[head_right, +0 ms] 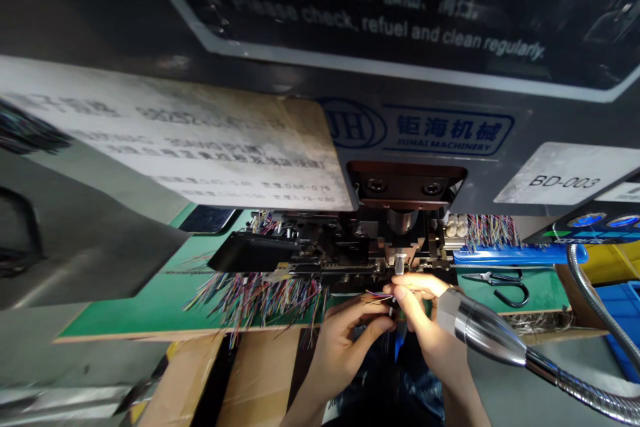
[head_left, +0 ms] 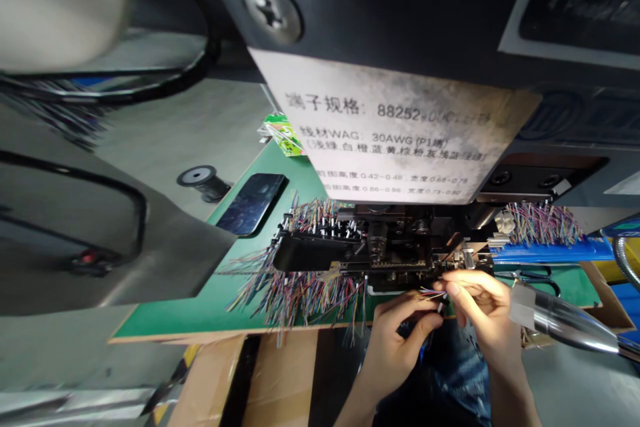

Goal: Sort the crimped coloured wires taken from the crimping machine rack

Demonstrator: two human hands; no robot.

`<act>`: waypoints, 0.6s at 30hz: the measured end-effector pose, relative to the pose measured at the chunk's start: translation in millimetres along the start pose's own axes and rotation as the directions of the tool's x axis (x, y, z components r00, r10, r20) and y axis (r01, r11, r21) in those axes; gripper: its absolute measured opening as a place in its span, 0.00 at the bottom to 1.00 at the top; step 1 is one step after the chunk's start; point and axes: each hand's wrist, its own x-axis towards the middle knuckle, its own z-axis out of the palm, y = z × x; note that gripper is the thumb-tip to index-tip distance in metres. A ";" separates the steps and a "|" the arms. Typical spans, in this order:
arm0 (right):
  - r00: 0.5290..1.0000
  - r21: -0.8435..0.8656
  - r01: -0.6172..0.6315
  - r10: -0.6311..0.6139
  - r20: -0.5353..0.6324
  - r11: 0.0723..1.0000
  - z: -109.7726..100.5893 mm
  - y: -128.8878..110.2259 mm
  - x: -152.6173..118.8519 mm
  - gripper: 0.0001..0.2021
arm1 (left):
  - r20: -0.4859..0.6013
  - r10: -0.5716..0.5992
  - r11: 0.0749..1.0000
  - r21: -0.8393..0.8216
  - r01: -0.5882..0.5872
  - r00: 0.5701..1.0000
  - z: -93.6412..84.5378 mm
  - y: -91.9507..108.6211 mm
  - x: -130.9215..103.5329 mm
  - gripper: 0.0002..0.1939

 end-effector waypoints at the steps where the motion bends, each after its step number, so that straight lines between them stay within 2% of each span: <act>1: 1.000 -0.004 0.000 0.000 -0.001 1.000 0.1 -0.1 0.1 0.07 | 0.006 -0.011 1.000 -0.015 0.011 1.000 0.2 0.1 -0.2 0.06; 8: 1.000 -0.017 0.012 -0.012 -0.009 1.000 1.1 -0.3 1.3 0.09 | 0.024 -0.039 0.999 -0.023 0.040 0.999 1.0 -2.0 -0.7 0.06; 12: 0.999 -0.089 0.041 -0.038 0.031 0.995 -3.5 1.5 -0.4 0.09 | 0.054 -0.030 1.000 0.003 0.029 0.998 -3.4 1.5 0.0 0.06; 15: 0.991 -0.084 0.120 -0.114 0.070 0.989 -9.0 2.2 -7.6 0.07 | 0.155 0.012 1.000 0.005 -0.013 0.988 -11.4 7.8 -1.7 0.07; 18: 0.962 0.051 0.238 -0.243 0.121 0.970 -11.7 -0.7 -17.6 0.05 | 0.258 0.079 0.997 -0.031 -0.074 0.963 -18.3 14.0 -6.0 0.13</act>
